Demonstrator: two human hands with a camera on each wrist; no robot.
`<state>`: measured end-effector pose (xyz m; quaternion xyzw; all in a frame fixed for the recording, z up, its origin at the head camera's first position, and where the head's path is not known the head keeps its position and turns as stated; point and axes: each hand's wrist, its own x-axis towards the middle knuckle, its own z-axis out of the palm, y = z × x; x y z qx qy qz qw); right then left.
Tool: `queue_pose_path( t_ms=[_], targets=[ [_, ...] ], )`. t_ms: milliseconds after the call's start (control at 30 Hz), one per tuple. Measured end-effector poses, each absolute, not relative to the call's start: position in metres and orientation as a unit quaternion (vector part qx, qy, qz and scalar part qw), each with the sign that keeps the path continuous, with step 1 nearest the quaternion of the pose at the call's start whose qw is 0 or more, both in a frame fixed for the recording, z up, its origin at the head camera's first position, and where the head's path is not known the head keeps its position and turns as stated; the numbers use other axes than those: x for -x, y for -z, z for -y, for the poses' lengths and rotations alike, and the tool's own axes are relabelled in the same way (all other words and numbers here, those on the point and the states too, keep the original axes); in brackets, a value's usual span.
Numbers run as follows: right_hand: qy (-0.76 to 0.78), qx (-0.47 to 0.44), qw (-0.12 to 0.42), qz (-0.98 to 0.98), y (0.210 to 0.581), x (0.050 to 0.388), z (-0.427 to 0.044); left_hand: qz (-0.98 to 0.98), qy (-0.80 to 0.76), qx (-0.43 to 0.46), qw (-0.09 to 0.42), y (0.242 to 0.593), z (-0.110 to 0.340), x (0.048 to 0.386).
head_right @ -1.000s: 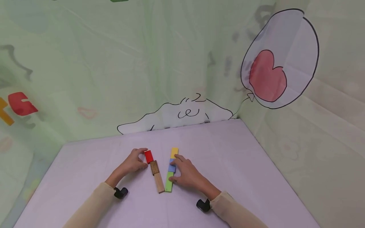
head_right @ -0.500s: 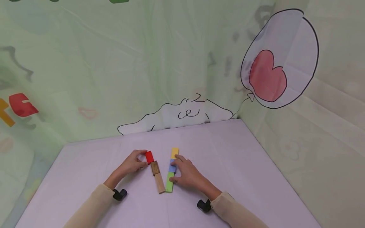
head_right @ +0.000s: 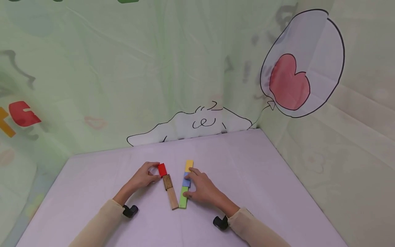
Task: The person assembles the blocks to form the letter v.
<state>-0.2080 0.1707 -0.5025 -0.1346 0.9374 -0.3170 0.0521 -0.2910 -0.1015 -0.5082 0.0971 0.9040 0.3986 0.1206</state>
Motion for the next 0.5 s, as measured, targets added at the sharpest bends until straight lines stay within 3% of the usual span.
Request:
queue_pose_path(
  t_ms=[500],
  targets=[
    [0.319,0.139,0.052,-0.936,0.5026,0.2069,-0.1717,-0.901,-0.407,-0.097,0.112,0.5097,0.1004,0.2901]
  ],
)
